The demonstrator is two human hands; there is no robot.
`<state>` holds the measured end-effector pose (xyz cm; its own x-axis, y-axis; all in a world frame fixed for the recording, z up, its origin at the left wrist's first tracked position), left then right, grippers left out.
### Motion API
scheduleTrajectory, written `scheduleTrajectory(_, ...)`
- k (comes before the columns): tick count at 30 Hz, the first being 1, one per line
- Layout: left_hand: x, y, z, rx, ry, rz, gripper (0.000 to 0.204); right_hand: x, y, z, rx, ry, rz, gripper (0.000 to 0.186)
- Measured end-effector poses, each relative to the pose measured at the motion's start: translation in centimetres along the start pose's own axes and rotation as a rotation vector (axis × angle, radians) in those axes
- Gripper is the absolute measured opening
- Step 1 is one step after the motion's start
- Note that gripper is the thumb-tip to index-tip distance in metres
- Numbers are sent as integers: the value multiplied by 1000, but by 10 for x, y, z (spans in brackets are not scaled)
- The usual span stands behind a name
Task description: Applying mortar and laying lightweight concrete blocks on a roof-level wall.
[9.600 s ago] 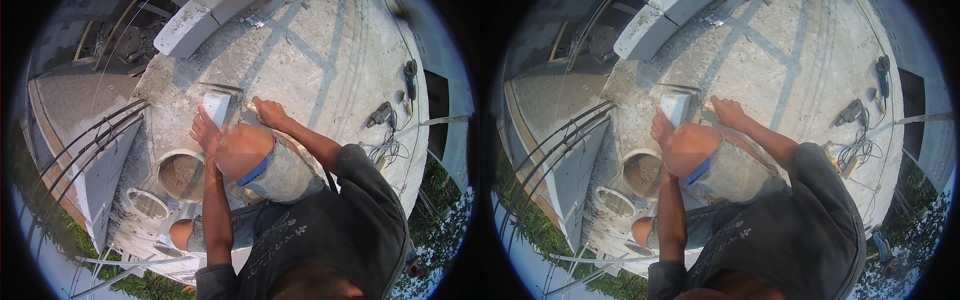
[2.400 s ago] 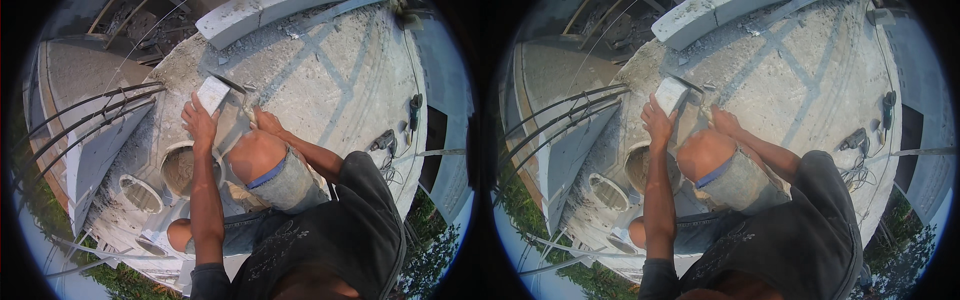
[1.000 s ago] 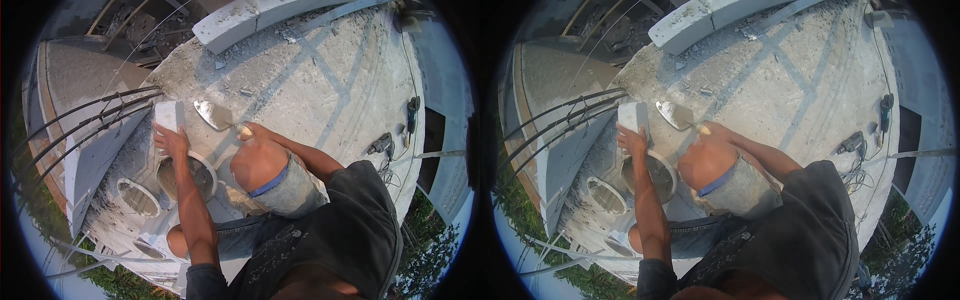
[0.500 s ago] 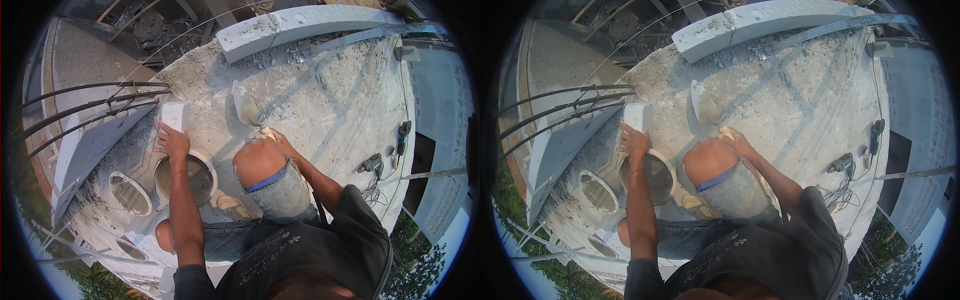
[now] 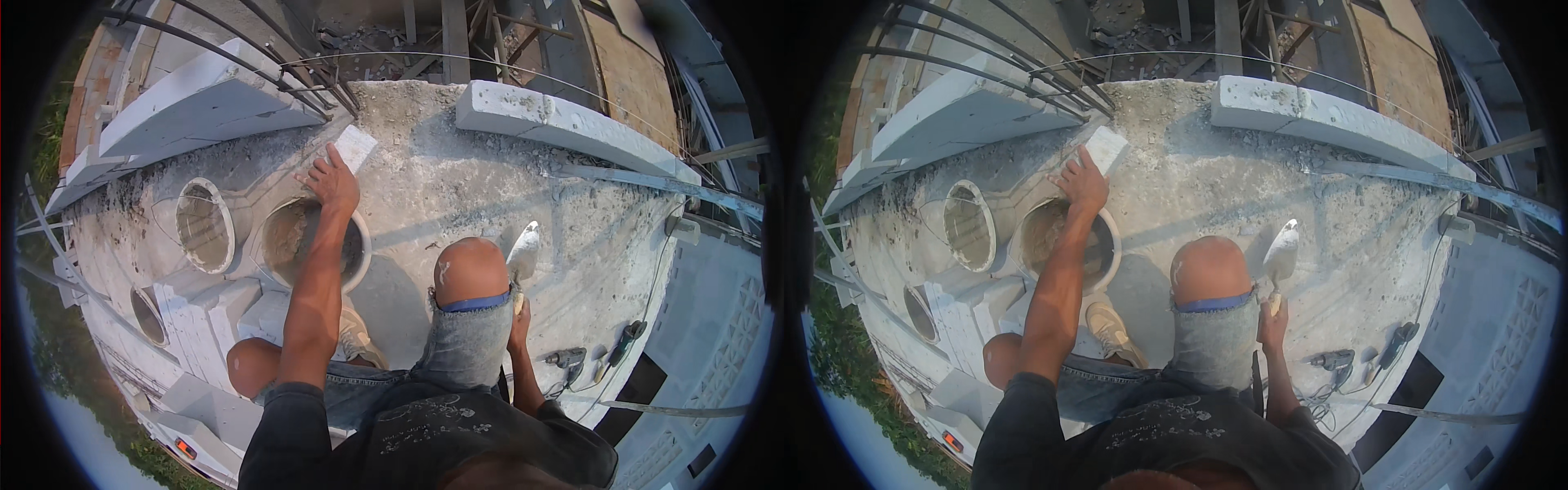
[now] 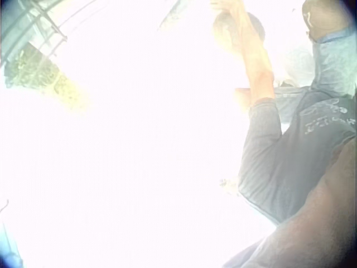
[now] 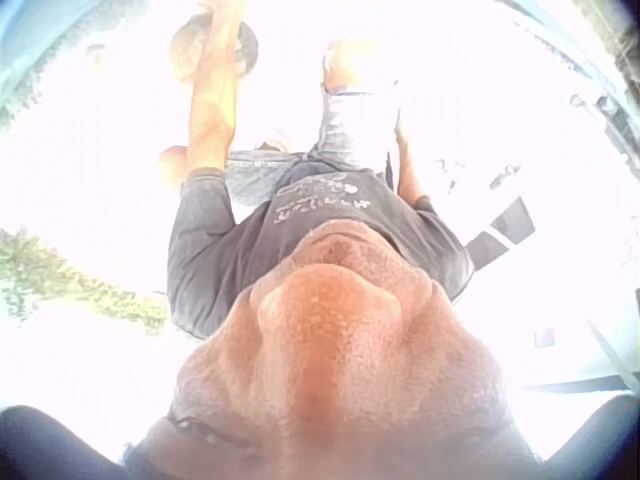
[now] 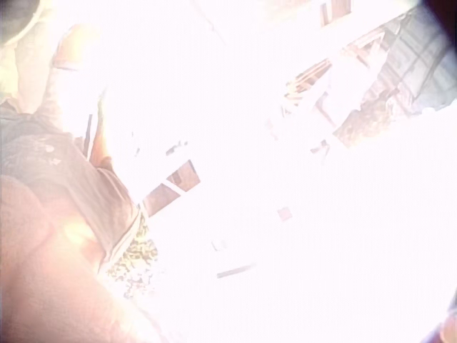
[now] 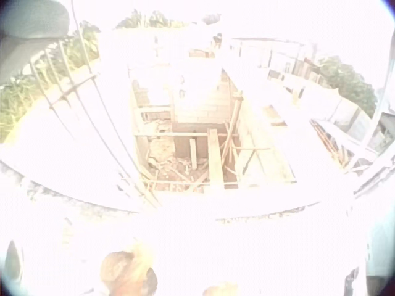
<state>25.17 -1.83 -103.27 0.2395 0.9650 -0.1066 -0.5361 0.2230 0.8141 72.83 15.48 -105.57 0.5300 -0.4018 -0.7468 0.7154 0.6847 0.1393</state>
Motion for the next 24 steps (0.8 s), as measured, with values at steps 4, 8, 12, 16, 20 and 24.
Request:
scheduleTrajectory(4, 44, 1, 53, 197, -202, 98, 71, -37, -11, -50, -375, 172, 214, 43)
scheduleTrajectory(8, 85, -42, 92, 242, -427, 83, 76, -94, 27, -83, -462, 184, 28, 47)
scheduleTrajectory(12, 82, -95, 133, 272, -553, 31, 71, -201, 22, -115, -298, 506, 1145, 50)
scheduleTrajectory(16, 68, -99, 134, 425, -550, 160, 67, -330, 4, -78, -451, 536, 1271, 52)
scheduleTrajectory(20, -1, -15, 132, 46, -599, 290, 63, -400, -71, -42, -633, 746, 1492, 51)
scheduleTrajectory(24, -132, 59, 120, -307, -465, 494, 51, -410, -169, -3, -749, 902, 1602, 48)
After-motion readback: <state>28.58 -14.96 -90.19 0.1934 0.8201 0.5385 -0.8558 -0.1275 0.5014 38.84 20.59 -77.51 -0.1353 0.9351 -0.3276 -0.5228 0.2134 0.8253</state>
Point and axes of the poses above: each hand's wrist, its own z-axis away from the middle knuckle, its own y-axis out of the back of the hand, x = y × z, the point moved 1 cm from there along -z, towards the middle knuckle, and after that the axes turned 14 degrees about -x, right-handed, at the moved point
